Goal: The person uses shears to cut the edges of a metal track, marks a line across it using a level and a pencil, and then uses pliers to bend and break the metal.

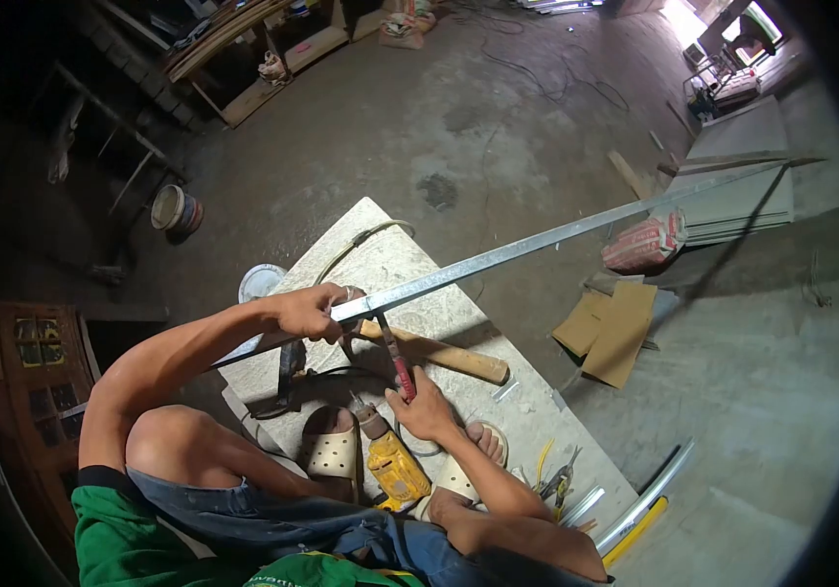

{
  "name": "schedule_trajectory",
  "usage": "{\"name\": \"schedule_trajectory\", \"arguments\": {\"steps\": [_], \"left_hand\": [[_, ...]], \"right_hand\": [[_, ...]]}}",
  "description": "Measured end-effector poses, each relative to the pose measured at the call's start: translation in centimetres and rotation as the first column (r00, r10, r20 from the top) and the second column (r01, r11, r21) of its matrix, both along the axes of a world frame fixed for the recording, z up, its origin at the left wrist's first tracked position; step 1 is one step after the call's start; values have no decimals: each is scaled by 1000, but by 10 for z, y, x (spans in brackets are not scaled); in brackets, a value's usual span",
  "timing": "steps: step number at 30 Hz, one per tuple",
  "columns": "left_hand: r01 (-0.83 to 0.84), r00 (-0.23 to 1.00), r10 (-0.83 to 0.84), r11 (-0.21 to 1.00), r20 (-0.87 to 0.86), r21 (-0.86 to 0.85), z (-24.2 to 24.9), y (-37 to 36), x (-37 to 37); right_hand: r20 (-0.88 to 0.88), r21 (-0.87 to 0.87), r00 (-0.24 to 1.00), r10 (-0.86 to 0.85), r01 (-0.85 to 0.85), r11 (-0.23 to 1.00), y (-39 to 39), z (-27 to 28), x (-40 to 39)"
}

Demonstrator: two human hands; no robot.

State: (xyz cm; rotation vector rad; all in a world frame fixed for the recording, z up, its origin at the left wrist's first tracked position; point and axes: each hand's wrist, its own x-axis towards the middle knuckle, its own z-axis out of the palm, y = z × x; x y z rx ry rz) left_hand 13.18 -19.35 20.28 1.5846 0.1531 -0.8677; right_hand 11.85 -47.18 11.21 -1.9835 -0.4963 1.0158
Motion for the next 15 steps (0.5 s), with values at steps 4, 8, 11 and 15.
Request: {"name": "schedule_trajectory", "arguments": {"steps": [4, 8, 11, 15], "left_hand": [[-12, 1000, 12, 999, 4, 45, 6, -1, -1], [40, 999, -39, 995, -12, 96, -3, 5, -1], [3, 1000, -4, 999, 25, 52, 5, 1, -2], [-34, 996, 32, 999, -87, -18, -2, 7, -2]], "right_hand": [[96, 51, 995, -23, 18, 999, 1, -21, -2], [127, 73, 992, -23, 14, 997, 1, -26, 0], [132, 114, 991, -27, 12, 993, -1, -17, 1], [42, 68, 997, 57, -60, 996, -5, 1, 6]]}}
